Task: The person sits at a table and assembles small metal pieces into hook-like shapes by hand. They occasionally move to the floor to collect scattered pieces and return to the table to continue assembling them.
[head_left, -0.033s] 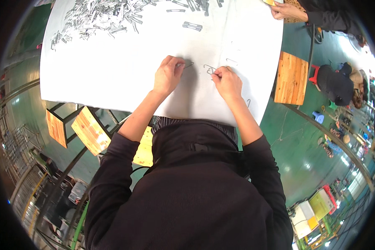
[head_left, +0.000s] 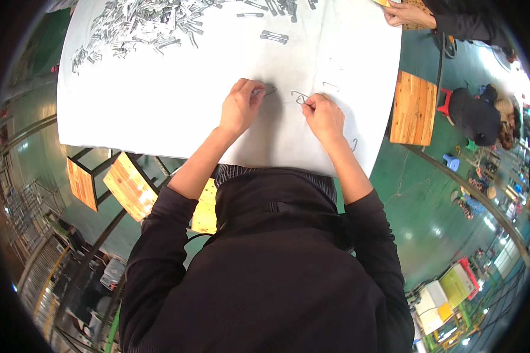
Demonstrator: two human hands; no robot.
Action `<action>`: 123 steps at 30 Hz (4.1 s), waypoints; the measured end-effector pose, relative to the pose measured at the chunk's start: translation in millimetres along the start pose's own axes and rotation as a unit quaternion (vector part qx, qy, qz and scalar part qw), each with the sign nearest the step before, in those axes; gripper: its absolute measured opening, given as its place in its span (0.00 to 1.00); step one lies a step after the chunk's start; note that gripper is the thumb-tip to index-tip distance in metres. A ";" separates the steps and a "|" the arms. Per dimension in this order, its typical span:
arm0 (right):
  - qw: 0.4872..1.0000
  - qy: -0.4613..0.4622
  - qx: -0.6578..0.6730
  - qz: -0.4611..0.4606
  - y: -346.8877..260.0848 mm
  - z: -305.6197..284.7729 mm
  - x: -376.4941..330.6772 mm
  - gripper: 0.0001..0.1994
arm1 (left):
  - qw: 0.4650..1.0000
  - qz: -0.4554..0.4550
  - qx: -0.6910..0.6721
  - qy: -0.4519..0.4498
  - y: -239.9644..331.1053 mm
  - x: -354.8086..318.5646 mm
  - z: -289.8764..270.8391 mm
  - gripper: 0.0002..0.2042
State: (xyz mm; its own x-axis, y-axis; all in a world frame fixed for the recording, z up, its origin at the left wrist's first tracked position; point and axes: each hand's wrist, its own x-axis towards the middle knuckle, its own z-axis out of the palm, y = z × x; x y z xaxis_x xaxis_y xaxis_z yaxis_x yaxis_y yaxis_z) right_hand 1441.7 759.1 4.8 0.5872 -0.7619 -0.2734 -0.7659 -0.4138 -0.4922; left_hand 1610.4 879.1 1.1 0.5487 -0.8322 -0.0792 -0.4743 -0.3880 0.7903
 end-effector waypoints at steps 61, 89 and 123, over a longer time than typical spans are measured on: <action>0.913 0.346 -0.216 -0.016 66.6 6.6 43.7 0.12 | 0.985 0.157 -0.066 0.011 -33.7 28.3 -17.7 0.12; 0.844 0.206 0.494 0.023 -77.2 -51.6 -56.1 0.10 | 0.882 -0.104 -0.434 -0.151 101.2 -8.4 -3.7 0.14; 0.914 0.361 -0.161 -0.092 72.2 2.8 42.6 0.13 | 0.991 0.128 -0.029 0.038 -34.6 23.8 -16.7 0.13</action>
State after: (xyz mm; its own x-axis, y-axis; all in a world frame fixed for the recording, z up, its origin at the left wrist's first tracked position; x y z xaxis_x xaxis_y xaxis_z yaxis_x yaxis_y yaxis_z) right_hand 1412.1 698.2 -44.7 0.4772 -0.7470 0.4629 -0.7770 -0.6047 -0.1748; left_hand 1651.3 879.4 -17.9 0.4662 -0.8678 0.1721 -0.5658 -0.1429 0.8120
